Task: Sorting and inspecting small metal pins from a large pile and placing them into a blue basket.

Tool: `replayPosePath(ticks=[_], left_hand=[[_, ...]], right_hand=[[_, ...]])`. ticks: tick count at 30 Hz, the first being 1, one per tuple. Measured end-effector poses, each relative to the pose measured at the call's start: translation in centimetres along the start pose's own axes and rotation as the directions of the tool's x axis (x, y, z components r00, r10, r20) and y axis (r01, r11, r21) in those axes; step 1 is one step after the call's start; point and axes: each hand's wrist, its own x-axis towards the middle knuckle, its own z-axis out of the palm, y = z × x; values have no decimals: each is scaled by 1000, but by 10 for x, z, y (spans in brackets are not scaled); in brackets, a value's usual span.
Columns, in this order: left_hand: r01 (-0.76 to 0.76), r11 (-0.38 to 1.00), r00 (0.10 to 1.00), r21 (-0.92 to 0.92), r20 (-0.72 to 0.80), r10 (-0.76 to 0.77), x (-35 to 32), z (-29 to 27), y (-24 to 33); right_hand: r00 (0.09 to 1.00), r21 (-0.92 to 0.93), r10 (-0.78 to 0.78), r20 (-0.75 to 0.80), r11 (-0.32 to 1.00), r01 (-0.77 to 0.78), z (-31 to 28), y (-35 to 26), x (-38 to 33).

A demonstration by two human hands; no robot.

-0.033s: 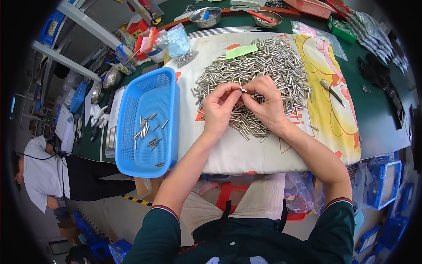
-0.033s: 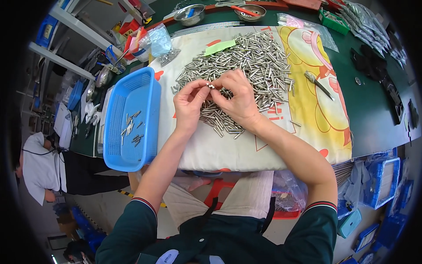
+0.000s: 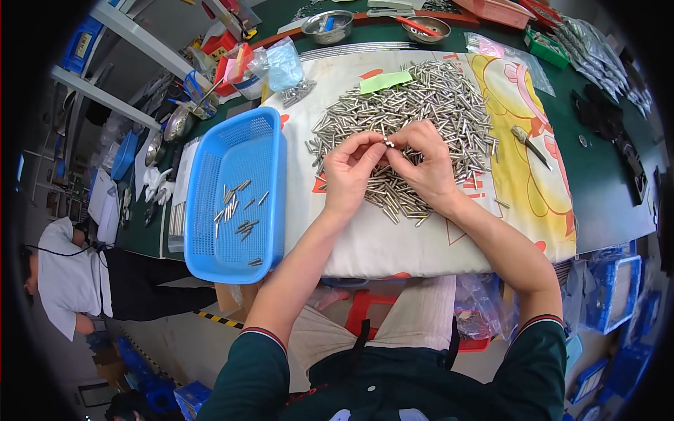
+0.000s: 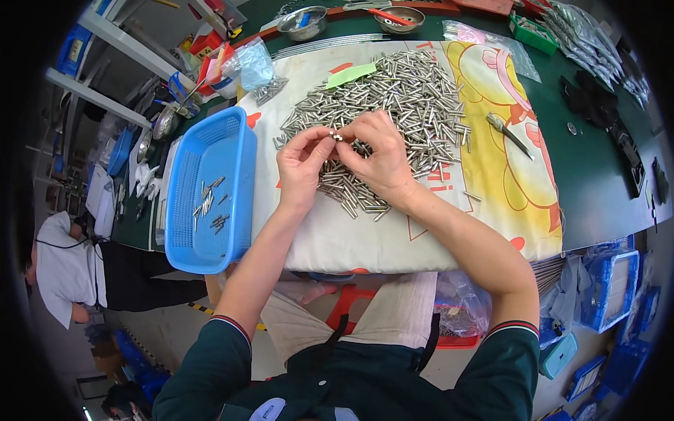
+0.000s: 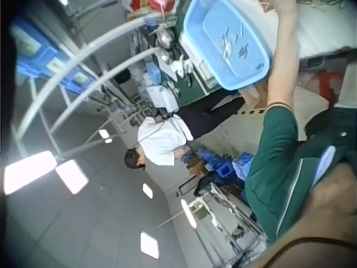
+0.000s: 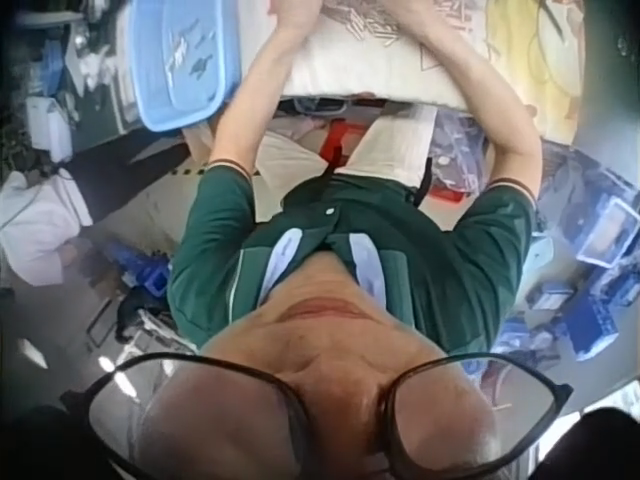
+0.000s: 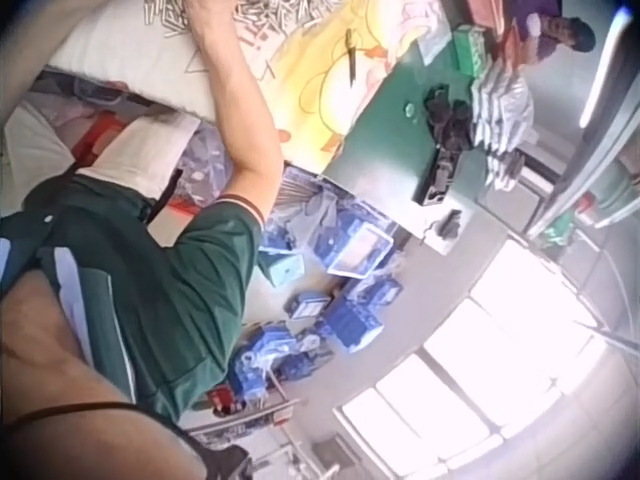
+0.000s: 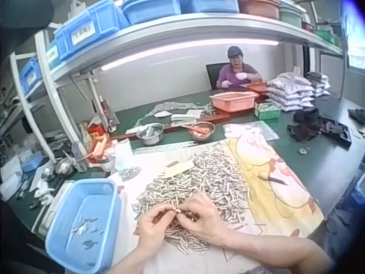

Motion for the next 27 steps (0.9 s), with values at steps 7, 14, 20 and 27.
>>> replayPosePath(ticks=[7,14,20,27], left_hand=[[19,1000,1000,11,-9,-19,0,-4,4],[67,998,998,22,-7,-67,0,-7,3],[177,982,984,-57,-18,-179,1,-9,3],[195,979,981,-55,31,-193,0,-7,5]], right_hand=[[999,0,45,11,999,-45,-1,-9,0],[994,8,102,43,995,-103,-2,-13,-2],[981,58,176,78,982,-181,-3,-16,-3],[959,129,266,102,952,-277,-5,-18,-3]])
